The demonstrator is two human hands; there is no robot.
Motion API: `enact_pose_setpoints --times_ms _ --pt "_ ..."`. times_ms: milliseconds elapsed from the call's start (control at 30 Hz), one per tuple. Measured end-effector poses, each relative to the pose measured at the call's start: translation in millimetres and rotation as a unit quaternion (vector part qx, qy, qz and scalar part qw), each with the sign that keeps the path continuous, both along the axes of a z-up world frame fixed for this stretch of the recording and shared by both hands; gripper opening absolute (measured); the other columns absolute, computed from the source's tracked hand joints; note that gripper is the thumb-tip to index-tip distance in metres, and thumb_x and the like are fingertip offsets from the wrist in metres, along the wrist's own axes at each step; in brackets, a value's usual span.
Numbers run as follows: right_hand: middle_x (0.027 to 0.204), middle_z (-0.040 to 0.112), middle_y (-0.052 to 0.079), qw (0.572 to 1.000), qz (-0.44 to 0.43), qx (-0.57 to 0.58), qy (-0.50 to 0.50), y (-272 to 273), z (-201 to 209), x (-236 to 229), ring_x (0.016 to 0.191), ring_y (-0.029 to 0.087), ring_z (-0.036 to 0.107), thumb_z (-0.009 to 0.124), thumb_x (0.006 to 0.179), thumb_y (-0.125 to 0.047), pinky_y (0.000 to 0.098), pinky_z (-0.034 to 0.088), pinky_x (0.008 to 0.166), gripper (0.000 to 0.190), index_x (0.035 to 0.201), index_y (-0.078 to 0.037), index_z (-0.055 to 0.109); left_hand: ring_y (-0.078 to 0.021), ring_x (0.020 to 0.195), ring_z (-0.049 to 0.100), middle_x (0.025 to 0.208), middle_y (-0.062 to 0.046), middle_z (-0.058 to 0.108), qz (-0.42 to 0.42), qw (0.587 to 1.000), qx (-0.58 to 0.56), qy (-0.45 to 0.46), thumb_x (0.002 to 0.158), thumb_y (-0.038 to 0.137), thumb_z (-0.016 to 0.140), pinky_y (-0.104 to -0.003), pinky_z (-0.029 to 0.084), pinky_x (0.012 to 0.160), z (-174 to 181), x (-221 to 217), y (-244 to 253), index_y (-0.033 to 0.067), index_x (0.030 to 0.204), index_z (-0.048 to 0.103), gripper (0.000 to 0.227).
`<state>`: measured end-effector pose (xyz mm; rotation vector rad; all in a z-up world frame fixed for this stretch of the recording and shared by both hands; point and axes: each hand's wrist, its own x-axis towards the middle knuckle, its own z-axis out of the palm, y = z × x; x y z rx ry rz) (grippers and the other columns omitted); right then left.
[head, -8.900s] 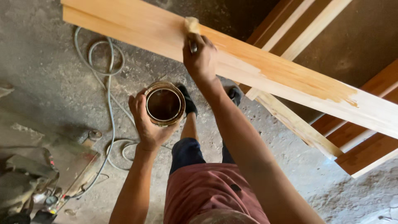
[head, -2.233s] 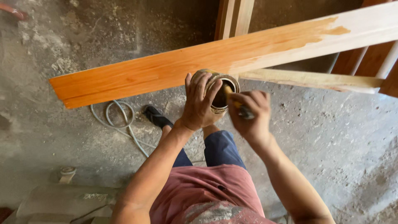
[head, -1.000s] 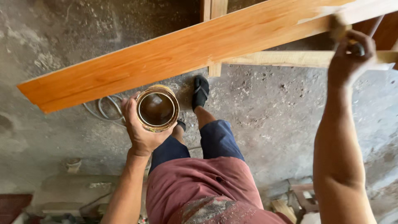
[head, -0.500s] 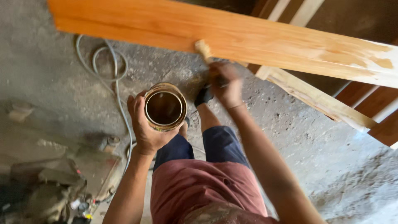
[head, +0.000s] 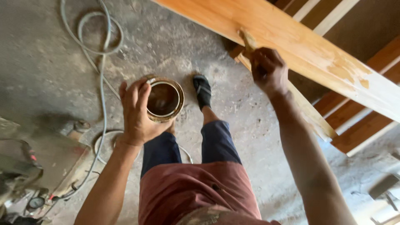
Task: The person applies a dark wood stain to a wooden frame using a paintbrush. They dip the brush into a can of stain and systematically coat the frame's surfaces, moving around the structure to cover different sections.
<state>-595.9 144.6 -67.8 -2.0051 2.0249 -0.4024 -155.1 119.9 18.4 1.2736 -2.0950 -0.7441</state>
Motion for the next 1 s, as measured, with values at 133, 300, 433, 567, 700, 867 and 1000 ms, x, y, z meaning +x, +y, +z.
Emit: enact_pose_setpoints --times_ms 133,300,433,567,700,867,1000 --pt "0.099 0.073 0.014 0.999 -0.049 -0.022 -0.010 24 22 -39 0.092 0.024 0.069 0.068 0.087 -0.002 0.0318 0.056 0.084 0.019 0.103 0.002 0.077 -0.0396 0.138 0.049 0.147 -0.020 0.048 0.034 0.999 -0.006 0.011 0.081 0.033 0.098 -0.061 0.023 0.125 -2 -2 22 0.0143 0.160 0.023 0.111" --pt "0.103 0.072 0.013 0.997 -0.006 0.009 0.070 61 65 -50 0.098 0.025 0.069 0.070 0.085 -0.005 0.0337 0.056 0.090 0.021 0.104 0.000 0.076 -0.0381 0.140 0.046 0.147 -0.020 0.046 0.105 0.994 -0.012 0.041 0.081 0.033 0.098 -0.061 0.024 0.125 -12 -19 50 0.0138 0.160 0.023 0.111" --pt "0.106 0.072 0.013 0.945 0.298 -0.002 0.134 55 61 -4 0.102 0.026 0.068 0.071 0.083 -0.008 0.0353 0.056 0.095 0.023 0.105 -0.001 0.075 -0.0364 0.141 0.046 0.147 -0.019 0.046 0.146 0.987 0.023 0.067 0.080 0.033 0.097 -0.060 0.024 0.126 -15 -37 82 0.0133 0.160 0.023 0.110" --pt "0.098 0.070 0.013 0.845 0.452 -0.003 0.286 10 9 -13 0.098 0.027 0.067 0.075 0.088 -0.021 0.0394 0.055 0.090 0.019 0.091 -0.002 0.072 -0.0393 0.139 0.046 0.145 -0.022 0.046 0.167 0.983 0.034 0.070 0.076 0.039 0.096 -0.064 0.021 0.123 -18 -47 96 0.0125 0.157 0.024 0.112" --pt "0.086 0.068 0.016 0.804 0.461 0.090 0.364 40 24 -59 0.088 0.029 0.066 0.075 0.086 -0.033 0.0449 0.051 0.082 0.030 0.081 -0.003 0.072 -0.0371 0.141 0.047 0.149 -0.020 0.045 0.198 0.975 0.032 0.099 0.082 0.041 0.098 -0.061 0.024 0.126 -8 -56 119 0.0148 0.161 0.022 0.113" --pt "0.083 0.068 0.015 0.822 0.443 0.163 0.318 -27 5 7 0.086 0.033 0.065 0.074 0.086 -0.030 0.0528 0.047 0.086 0.026 0.078 -0.006 0.074 -0.0367 0.139 0.048 0.148 -0.020 0.045 0.219 0.971 0.003 0.095 0.079 0.043 0.098 -0.062 0.024 0.123 -1 -48 121 0.0170 0.161 0.021 0.115" --pt "0.089 0.068 0.019 0.859 0.468 0.055 0.201 -90 -47 92 0.092 0.040 0.064 0.068 0.072 -0.028 0.0561 0.048 0.081 0.020 0.074 -0.008 0.074 -0.0367 0.139 0.047 0.148 -0.020 0.044 0.252 0.965 0.004 0.080 0.079 0.046 0.097 -0.062 0.023 0.124 -4 -45 135 0.0169 0.161 0.020 0.117"
